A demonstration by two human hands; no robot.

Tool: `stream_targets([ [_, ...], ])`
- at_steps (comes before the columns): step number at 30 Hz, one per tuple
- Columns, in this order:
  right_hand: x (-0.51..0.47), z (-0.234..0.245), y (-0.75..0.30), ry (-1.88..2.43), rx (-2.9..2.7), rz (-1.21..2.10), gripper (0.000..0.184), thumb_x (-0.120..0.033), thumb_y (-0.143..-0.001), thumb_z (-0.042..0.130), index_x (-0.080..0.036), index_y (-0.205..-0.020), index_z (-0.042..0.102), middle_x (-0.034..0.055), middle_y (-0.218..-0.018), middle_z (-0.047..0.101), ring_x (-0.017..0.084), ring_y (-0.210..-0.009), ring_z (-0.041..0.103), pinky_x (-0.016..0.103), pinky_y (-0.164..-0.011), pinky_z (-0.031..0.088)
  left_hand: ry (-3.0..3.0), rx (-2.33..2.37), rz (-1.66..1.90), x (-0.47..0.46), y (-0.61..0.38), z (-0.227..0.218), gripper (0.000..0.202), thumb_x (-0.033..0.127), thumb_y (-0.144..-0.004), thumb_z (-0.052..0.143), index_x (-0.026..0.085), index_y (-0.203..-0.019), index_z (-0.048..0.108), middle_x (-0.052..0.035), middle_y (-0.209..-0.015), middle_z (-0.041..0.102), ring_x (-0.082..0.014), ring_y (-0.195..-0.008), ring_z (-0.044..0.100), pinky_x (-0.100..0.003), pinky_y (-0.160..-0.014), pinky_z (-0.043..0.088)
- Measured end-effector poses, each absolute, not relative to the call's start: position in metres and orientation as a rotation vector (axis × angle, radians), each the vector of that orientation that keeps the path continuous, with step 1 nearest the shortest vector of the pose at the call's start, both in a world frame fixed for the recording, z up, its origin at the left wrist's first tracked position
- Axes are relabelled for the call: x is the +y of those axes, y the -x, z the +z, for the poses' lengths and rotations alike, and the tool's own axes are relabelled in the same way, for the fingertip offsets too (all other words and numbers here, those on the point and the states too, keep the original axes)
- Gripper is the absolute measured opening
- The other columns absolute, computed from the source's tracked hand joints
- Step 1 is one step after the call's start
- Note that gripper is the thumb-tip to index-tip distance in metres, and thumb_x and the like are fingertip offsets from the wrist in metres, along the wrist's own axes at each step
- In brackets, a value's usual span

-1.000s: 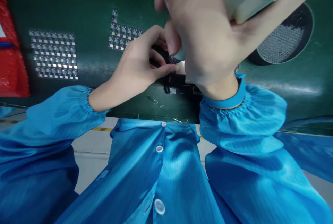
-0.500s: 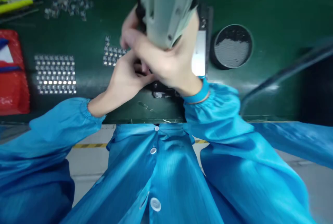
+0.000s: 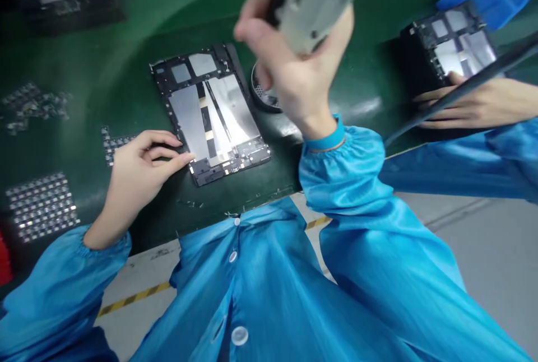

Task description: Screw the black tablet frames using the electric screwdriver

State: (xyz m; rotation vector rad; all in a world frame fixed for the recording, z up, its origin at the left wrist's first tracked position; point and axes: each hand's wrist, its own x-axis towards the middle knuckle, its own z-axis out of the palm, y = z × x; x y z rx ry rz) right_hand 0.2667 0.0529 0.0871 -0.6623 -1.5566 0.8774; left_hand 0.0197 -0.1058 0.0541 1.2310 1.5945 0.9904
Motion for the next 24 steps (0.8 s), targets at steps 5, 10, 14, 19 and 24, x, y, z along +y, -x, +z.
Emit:
stream_targets([
  [5,0.086,0.057,-0.305,0.493,-1.435,0.738,0.049,-0.043,-0.095,0.068,-0.020,-0.121,0.034,-0.0038,-0.080,0.042,-0.006,-0.051,0.035,0.014,-0.044,0.019,-1.240,1.623,0.961,-0.104,-0.019,0.061,0.028,0.030,-0.079,0.099,0.025,-0.095,0.077,-0.0043,-0.118,0.073,-0.0182,-0.087,0.078,-0.024,-0.069,0.071],
  [10,0.086,0.043,-0.302,0.438,-1.387,0.806,0.073,-0.051,-0.094,0.075,-0.021,-0.143,0.030,-0.0048,-0.091,0.054,-0.006,-0.056,0.043,0.010,-0.046,0.023,-1.252,1.642,0.950,-0.104,-0.019,0.065,0.029,0.030,-0.079,0.101,0.027,-0.095,0.078,-0.0030,-0.120,0.073,-0.0191,-0.091,0.078,-0.026,-0.072,0.073],
  [14,0.091,0.036,-0.300,0.432,-1.338,0.782,0.083,-0.059,-0.089,0.080,-0.020,-0.142,0.031,-0.0073,-0.089,0.056,-0.008,-0.052,0.038,0.010,-0.045,0.023,-1.256,1.653,0.940,-0.105,-0.018,0.065,0.029,0.029,-0.079,0.100,0.027,-0.097,0.078,-0.0027,-0.120,0.073,-0.0177,-0.089,0.077,-0.026,-0.073,0.072],
  [19,0.098,0.031,-0.297,0.478,-1.267,0.737,0.095,-0.073,-0.078,0.084,-0.019,-0.136,0.031,-0.0073,-0.091,0.059,-0.006,-0.048,0.033,0.015,-0.042,0.022,-1.267,1.668,0.930,-0.105,-0.019,0.065,0.028,0.032,-0.080,0.100,0.026,-0.097,0.078,-0.0036,-0.122,0.074,-0.0201,-0.092,0.077,-0.028,-0.072,0.073],
  [24,0.101,0.029,-0.299,0.414,-1.265,0.767,0.089,-0.064,-0.079,0.087,-0.021,-0.132,0.030,-0.0082,-0.090,0.057,-0.006,-0.050,0.032,0.014,-0.042,0.021,-1.266,1.647,0.947,-0.104,-0.020,0.063,0.026,0.031,-0.080,0.099,0.026,-0.095,0.079,-0.0043,-0.121,0.073,-0.0212,-0.093,0.078,-0.029,-0.072,0.073],
])
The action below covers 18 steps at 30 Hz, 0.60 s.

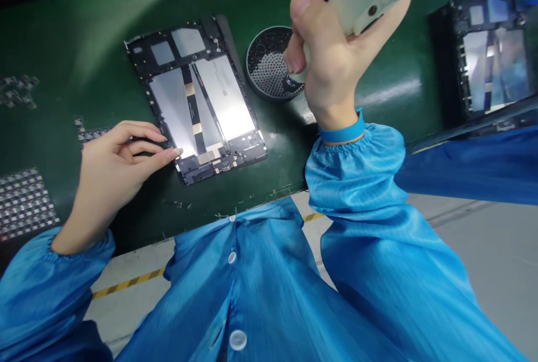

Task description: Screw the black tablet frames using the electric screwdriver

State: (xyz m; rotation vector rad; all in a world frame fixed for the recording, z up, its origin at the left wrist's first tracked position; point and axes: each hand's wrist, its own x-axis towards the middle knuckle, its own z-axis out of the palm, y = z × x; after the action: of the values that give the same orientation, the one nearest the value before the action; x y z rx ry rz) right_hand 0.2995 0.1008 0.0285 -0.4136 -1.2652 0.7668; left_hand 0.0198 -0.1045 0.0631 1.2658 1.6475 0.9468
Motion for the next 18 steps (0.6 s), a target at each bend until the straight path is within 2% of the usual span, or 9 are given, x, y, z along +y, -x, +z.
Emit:
stream_targets([
  [3,0.095,0.035,-0.303,0.395,-1.364,0.838,0.066,-0.048,-0.090,0.080,-0.019,-0.128,0.034,-0.0056,-0.088,0.054,-0.006,-0.053,0.037,0.015,-0.045,0.025,-1.272,1.616,0.959,-0.103,-0.018,0.061,0.027,0.031,-0.079,0.100,0.026,-0.095,0.079,-0.0044,-0.118,0.072,-0.0214,-0.092,0.078,-0.029,-0.072,0.074],
  [6,0.086,0.045,-0.303,0.416,-1.430,0.848,0.051,-0.040,-0.092,0.074,-0.019,-0.121,0.038,-0.0038,-0.082,0.049,-0.004,-0.053,0.040,0.017,-0.046,0.024,-1.286,1.602,0.948,-0.101,-0.017,0.059,0.026,0.029,-0.079,0.099,0.025,-0.095,0.079,-0.0047,-0.116,0.073,-0.0186,-0.087,0.078,-0.027,-0.072,0.072],
  [10,0.079,0.052,-0.299,0.468,-1.467,0.840,0.048,-0.036,-0.093,0.068,-0.019,-0.122,0.034,-0.0043,-0.079,0.046,-0.003,-0.053,0.041,0.017,-0.045,0.021,-1.292,1.591,0.941,-0.100,-0.017,0.056,0.026,0.027,-0.080,0.098,0.024,-0.098,0.079,-0.0064,-0.117,0.074,-0.0192,-0.086,0.079,-0.028,-0.072,0.072],
  [14,0.084,0.046,-0.297,0.469,-1.458,0.802,0.049,-0.041,-0.091,0.067,-0.020,-0.121,0.034,-0.0054,-0.072,0.041,-0.001,-0.048,0.036,0.018,-0.043,0.012,-1.301,1.582,0.942,-0.100,-0.017,0.055,0.025,0.029,-0.082,0.097,0.023,-0.098,0.079,-0.0079,-0.119,0.077,-0.0207,-0.088,0.080,-0.029,-0.075,0.071],
  [16,0.086,0.045,-0.299,0.518,-1.458,0.800,0.050,-0.040,-0.089,0.070,-0.021,-0.120,0.037,-0.0040,-0.078,0.046,-0.002,-0.051,0.037,0.020,-0.043,0.017,-1.309,1.586,0.918,-0.098,-0.017,0.055,0.025,0.029,-0.082,0.096,0.023,-0.099,0.079,-0.0077,-0.119,0.078,-0.0194,-0.085,0.080,-0.029,-0.075,0.069],
  [18,0.085,0.049,-0.303,0.580,-1.449,0.804,0.059,-0.043,-0.085,0.078,-0.022,-0.122,0.037,-0.0011,-0.093,0.054,-0.001,-0.061,0.046,0.023,-0.043,0.027,-1.330,1.577,0.877,-0.092,-0.016,0.056,0.027,0.027,-0.081,0.097,0.024,-0.102,0.081,-0.0067,-0.117,0.078,-0.0182,-0.078,0.079,-0.029,-0.071,0.065],
])
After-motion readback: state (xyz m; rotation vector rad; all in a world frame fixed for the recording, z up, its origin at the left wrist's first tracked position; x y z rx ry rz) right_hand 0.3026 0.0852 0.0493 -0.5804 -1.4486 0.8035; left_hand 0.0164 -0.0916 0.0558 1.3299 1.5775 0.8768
